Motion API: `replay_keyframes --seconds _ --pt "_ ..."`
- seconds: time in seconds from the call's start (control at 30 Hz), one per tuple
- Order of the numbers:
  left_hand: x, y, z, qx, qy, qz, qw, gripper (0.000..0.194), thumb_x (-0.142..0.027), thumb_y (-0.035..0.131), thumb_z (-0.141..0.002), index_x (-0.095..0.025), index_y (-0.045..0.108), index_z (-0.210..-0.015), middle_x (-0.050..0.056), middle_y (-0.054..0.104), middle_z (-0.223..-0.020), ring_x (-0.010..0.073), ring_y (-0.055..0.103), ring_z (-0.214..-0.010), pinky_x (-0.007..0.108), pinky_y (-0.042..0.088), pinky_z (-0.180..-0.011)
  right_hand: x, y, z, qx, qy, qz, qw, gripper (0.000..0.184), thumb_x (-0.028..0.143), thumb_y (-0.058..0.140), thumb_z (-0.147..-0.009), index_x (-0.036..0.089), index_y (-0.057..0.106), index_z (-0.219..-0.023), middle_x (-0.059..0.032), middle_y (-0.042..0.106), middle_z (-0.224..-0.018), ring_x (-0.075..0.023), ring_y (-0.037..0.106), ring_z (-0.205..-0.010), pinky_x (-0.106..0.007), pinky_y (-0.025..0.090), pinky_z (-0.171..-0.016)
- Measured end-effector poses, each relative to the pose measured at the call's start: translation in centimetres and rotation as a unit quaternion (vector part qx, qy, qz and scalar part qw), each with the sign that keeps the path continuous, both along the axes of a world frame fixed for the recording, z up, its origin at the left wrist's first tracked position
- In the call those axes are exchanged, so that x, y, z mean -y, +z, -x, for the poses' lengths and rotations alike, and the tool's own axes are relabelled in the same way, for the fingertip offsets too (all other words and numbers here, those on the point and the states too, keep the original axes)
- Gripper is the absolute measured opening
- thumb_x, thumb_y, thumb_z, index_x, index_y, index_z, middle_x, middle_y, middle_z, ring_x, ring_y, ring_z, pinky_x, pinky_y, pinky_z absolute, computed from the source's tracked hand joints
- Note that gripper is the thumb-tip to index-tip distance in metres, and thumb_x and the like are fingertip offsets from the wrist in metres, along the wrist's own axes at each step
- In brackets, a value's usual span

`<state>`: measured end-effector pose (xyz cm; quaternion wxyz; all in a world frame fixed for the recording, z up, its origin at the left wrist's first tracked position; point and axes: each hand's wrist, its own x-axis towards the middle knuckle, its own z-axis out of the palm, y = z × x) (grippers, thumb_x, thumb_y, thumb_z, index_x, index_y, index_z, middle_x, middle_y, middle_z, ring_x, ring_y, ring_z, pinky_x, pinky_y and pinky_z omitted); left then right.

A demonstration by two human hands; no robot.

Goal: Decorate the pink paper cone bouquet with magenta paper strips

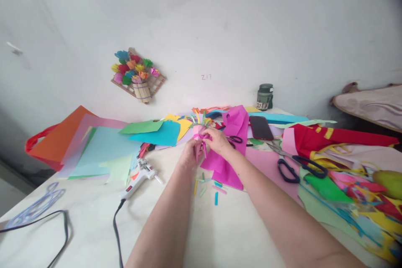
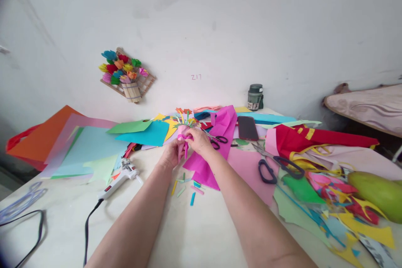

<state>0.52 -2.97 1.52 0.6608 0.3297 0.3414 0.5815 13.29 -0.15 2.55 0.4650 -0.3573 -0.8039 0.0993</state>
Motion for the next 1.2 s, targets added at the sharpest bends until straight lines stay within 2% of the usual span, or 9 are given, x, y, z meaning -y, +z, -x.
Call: replay_keyframes --seconds 0.2,0.33,0.5,0.7,0.83,1.0,1.1,1.2 --pt "-0.1 -0.3 -0.6 -0.072 0.05 -0.05 0.995 0.03 -0.02 0.06 -0.053 -0.014 0.053 -0.081 -0.003 0.052 -0.057 0.0064 0.045 -0.043 0.016 0.02 -0.034 0.7 -0.1 0.1 0.087 -0.101 -0.041 0.99 0.018 0.011 0.05 -0.078 0.018 0.064 -0.088 -0.0082 0.061 -0.094 -0.019 0.058 -0.084 -0.029 0.046 -0.071" --pt "0.2 -0.3 -1.5 -0.108 0.059 -0.054 0.991 0.031 -0.022 0.06 -0.054 -0.015 0.053 -0.084 -0.005 0.048 -0.051 0.0072 0.043 -0.041 0.016 0.022 -0.036 0.6 -0.8 0.3 0.057 -0.127 -0.078 0.987 0.018 0.012 0.045 -0.081 0.018 0.061 -0.085 -0.0087 0.059 -0.091 -0.0196 0.057 -0.081 -0.029 0.045 -0.069" --pt "0.1 -0.7 -2.3 -0.152 0.095 -0.056 0.982 0.034 -0.02 0.058 -0.055 -0.015 0.054 -0.089 -0.006 0.048 -0.049 0.0081 0.043 -0.04 0.018 0.029 -0.039 0.6 -1.6 0.5 -0.001 -0.127 -0.092 0.988 0.018 0.012 0.044 -0.081 0.019 0.059 -0.087 -0.0076 0.061 -0.084 -0.0205 0.056 -0.079 -0.03 0.045 -0.071" --pt "-0.8 -2.2 -2.5 -0.181 0.181 -0.073 0.964 0.035 -0.022 0.063 -0.058 -0.014 0.057 -0.091 0.001 0.062 -0.07 0.0139 0.056 -0.061 0.024 0.045 -0.056 0.8 -1.9 0.6 -0.019 -0.135 -0.074 0.988 0.019 0.013 0.046 -0.08 0.02 0.061 -0.09 -0.0073 0.065 -0.087 -0.0198 0.058 -0.078 -0.029 0.045 -0.072" --pt "-1.2 -3.0 -2.7 -0.178 0.202 -0.082 0.96 0.038 -0.019 0.066 -0.058 -0.014 0.057 -0.095 0.002 0.063 -0.073 0.0136 0.056 -0.062 0.025 0.046 -0.059 0.4 -2.1 0.6 -0.075 -0.114 -0.055 0.989 0.022 0.01 0.047 -0.077 0.019 0.063 -0.089 -0.0079 0.067 -0.09 -0.0209 0.061 -0.083 -0.031 0.046 -0.077" --pt "-1.6 -3.4 -3.0 -0.194 0.221 -0.039 0.955 0.035 -0.018 0.067 -0.06 -0.017 0.057 -0.093 0.0 0.06 -0.067 0.0148 0.056 -0.06 0.025 0.043 -0.058 -0.2 -2.3 0.6 -0.137 -0.083 -0.016 0.987 0.019 0.009 0.049 -0.073 0.02 0.063 -0.082 -0.0064 0.069 -0.086 -0.0211 0.062 -0.081 -0.034 0.048 -0.078" --pt "-1.4 -2.9 -3.1 -0.215 0.275 -0.039 0.936 0.037 -0.015 0.07 -0.056 -0.018 0.057 -0.09 0.001 0.059 -0.072 0.0171 0.057 -0.069 0.026 0.042 -0.063 -0.3 -2.4 0.6 -0.15 -0.077 -0.01 0.986 0.019 0.009 0.05 -0.072 0.021 0.063 -0.079 -0.005 0.069 -0.085 -0.0205 0.062 -0.08 -0.035 0.049 -0.077" --pt "-0.9 -2.3 -3.1 -0.25 0.343 -0.063 0.903 0.039 -0.013 0.071 -0.052 -0.019 0.055 -0.087 0.003 0.057 -0.082 0.0189 0.055 -0.079 0.027 0.04 -0.072 -0.3 -2.5 0.7 -0.144 -0.086 -0.001 0.986 0.019 0.009 0.052 -0.072 0.021 0.064 -0.077 -0.0047 0.069 -0.084 -0.0209 0.062 -0.079 -0.035 0.049 -0.077"
